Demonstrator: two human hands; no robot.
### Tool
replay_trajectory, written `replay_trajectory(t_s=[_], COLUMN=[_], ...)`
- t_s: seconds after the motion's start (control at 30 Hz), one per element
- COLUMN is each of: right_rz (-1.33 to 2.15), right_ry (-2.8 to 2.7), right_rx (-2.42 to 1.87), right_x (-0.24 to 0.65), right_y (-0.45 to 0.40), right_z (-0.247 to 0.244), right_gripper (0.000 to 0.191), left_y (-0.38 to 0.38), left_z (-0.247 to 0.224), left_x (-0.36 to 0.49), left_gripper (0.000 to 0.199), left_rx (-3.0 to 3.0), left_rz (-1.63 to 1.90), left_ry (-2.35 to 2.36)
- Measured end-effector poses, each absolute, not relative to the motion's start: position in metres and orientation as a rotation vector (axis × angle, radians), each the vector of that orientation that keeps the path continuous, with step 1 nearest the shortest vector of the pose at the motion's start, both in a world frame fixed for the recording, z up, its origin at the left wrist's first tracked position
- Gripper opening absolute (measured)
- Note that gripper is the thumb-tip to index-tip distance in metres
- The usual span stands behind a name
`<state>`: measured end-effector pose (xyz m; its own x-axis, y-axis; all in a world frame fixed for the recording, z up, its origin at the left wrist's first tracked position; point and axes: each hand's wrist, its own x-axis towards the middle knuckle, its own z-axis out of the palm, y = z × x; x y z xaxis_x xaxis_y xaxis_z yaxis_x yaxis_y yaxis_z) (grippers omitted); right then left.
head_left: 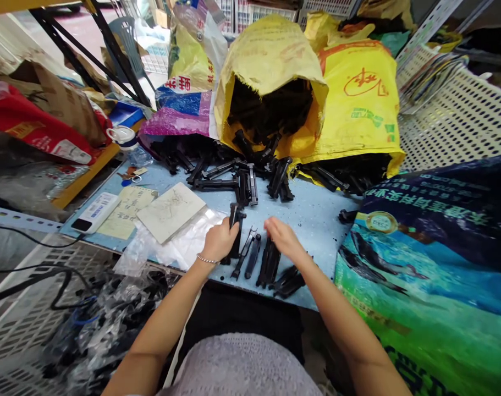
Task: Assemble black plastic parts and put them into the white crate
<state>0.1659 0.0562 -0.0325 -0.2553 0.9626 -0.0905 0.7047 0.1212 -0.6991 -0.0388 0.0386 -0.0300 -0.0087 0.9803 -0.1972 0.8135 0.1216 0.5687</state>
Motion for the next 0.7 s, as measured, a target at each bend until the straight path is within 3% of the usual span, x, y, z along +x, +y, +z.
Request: replay_trajectory(t_s=[0.1, 0.17, 0.27, 0.4, 0.53, 0.6, 0.7], right_rz=[0.461, 0.477, 0.676, 0.794, 0.457, 0.508, 0.666], right_ry=[-1.705, -1.566, -1.495, -1.451, -1.705, -2.009, -2.106], right_rx=[-1.963, -2.095, -2.130, -2.066, -1.873, -1.614, -1.374], right_x=[0.185, 0.198, 0.224, 0.248, 0.222, 0.204, 0.196], right_y=[0.124, 0.158, 0.174, 0.123, 0.030, -0.003, -0.013], right_z=[-0.030, -0.027, -0.022, -0.015, -0.007, -0.001, 0.012], right_gripper=[0.035, 0.040, 0.026, 0.033, 0.038, 0.039, 0.037], left_y=[0.021, 0.007, -0.005, 0.004, 0.030, 0.038, 0.034], left_z=[-0.049, -0.060, -0.069, -0.062, -0.044, -0.033, -0.019], left_x=[-0.034, -0.027, -0.021, -0.011, 0.025, 0.039, 0.039], left_gripper=[0.048, 0.050, 0.051, 0.046, 0.059, 0.062, 0.050], left_rx=[1.750, 1.740, 1.807, 1.849, 1.317, 1.048, 0.854], left_rz=[0.130, 0.105, 0.183, 0.613, 0.969, 1.043, 0.996], left_ry=[1.901, 1.905, 1.932, 1.661, 1.147, 1.033, 0.878])
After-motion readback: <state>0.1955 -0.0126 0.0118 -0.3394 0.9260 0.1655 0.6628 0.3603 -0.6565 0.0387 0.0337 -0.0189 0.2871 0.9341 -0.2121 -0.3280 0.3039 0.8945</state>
